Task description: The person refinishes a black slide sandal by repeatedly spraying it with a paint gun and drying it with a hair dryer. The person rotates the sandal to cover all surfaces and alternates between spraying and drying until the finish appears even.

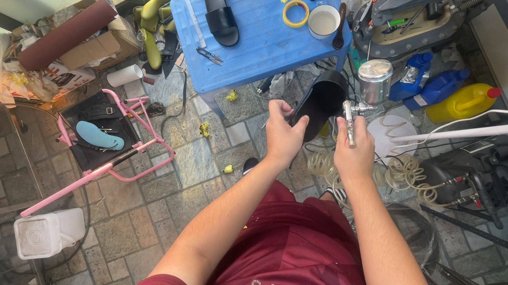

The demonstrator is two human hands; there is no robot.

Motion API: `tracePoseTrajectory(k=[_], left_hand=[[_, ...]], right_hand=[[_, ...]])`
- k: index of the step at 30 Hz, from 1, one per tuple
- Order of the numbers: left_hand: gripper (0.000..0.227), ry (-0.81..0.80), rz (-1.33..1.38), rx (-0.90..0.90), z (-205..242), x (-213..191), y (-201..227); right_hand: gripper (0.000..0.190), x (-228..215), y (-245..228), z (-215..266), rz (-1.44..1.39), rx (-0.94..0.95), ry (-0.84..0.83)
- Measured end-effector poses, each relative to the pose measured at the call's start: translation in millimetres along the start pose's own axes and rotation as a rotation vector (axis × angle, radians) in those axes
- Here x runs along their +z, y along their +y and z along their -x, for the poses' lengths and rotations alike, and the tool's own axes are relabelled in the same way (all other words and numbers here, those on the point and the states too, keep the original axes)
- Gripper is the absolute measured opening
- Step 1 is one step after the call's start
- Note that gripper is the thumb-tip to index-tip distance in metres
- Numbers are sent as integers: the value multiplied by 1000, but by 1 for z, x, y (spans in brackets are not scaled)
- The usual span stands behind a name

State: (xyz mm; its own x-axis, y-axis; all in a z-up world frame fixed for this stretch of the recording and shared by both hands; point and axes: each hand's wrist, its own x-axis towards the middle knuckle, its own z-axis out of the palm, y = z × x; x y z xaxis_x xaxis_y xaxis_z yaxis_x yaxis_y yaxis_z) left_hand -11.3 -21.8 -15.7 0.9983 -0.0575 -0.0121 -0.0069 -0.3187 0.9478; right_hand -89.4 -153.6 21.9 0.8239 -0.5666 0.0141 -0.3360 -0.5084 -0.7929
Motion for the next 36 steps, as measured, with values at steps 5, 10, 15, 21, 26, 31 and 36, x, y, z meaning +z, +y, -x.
tracePoseTrajectory(k=[5, 10, 15, 21, 26, 31, 36], left_hand=[[32, -25, -153, 255, 5, -7, 10], [29, -31, -190, 357, 6, -7, 10], [30, -49, -204, 404, 5, -6, 8], [31, -50, -211, 411, 2, -5, 3], [37, 4, -69, 111, -4, 4, -19], [60, -62, 161, -224, -23, -1, -73], [73, -286, 89, -601, -16, -7, -132]], right_hand=[[27, -4, 8, -7, -163, 151, -81], [30, 2, 17, -11, -134, 133, -105], [29, 12, 27, -13, -99, 70, -53], [27, 9, 23, -16, -361, 464, -236], [26, -17, 34, -10, -528, 493, -237], [36, -66, 91, 19, -411, 442, -116], [44, -126, 181, 52, -607, 653, 179]])
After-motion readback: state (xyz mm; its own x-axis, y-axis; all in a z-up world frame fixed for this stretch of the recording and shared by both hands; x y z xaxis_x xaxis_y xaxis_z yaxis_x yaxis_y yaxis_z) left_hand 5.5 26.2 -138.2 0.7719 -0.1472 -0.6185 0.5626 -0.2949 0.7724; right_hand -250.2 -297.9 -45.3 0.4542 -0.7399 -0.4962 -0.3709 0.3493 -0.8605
